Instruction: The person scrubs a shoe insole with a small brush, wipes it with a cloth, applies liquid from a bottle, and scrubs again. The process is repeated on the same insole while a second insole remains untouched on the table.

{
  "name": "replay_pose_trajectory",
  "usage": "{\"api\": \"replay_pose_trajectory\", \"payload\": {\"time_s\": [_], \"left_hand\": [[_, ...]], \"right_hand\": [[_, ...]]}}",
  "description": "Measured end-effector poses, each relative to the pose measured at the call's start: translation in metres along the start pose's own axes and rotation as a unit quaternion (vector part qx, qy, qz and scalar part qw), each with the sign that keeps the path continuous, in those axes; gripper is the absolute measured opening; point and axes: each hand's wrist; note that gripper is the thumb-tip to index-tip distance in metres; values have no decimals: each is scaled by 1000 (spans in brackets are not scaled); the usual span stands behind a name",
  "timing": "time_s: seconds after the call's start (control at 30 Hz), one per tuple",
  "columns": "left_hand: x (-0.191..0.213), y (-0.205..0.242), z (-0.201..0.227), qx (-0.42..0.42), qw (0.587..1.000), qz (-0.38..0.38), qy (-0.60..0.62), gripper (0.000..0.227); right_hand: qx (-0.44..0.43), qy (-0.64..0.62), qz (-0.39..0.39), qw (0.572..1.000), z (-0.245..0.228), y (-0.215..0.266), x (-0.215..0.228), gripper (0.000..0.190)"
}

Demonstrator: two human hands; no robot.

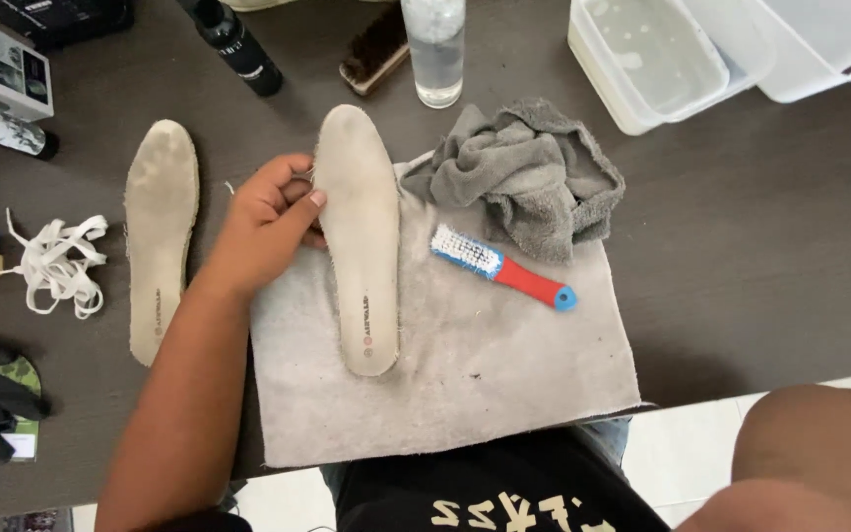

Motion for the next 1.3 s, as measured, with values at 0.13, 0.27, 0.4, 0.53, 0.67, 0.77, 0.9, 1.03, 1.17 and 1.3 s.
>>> {"api": "replay_pose_trajectory", "payload": {"time_s": [0.13,0.27,0.4,0.53,0.67,0.77,0.9,1.03,1.17,1.3], "left_hand": [[-7,2,3,-11,999,30,-40,29],[6,0,-13,-74,987,48,-132,39],[-12,16,38,38,991,40,-121,50],[-19,23,57,109,983,41,-139,53],[-19,22,59,98,991,35,-87,49],[-14,16,44,99,994,28,-23,46],[-4,4,2,139,988,27,63,35],[-9,1,-2,175,983,-21,57,24],[-9,6,8,169,984,-43,27,17],[-5,12,17,116,987,-96,54,45]], "right_hand": [[-45,6,5,999,2,9,-16,14],[-99,30,1,995,11,38,-49,15],[-126,56,6,990,36,67,-83,17],[-175,74,-77,979,55,92,-142,23],[-205,0,-108,973,63,108,-174,24],[-211,-20,-11,977,81,114,-188,20],[-258,-53,55,963,116,99,-190,16],[-328,-97,-34,939,141,48,-188,48],[-324,-183,45,927,163,16,-212,56],[-415,-220,0,883,170,-3,-235,63]]}}
Point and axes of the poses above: each hand's wrist, its own y-axis away from the middle knuckle, its own x-axis out of the back of the hand, z = x × y, and after that the axes turned 5 degrees about -z, right-handed
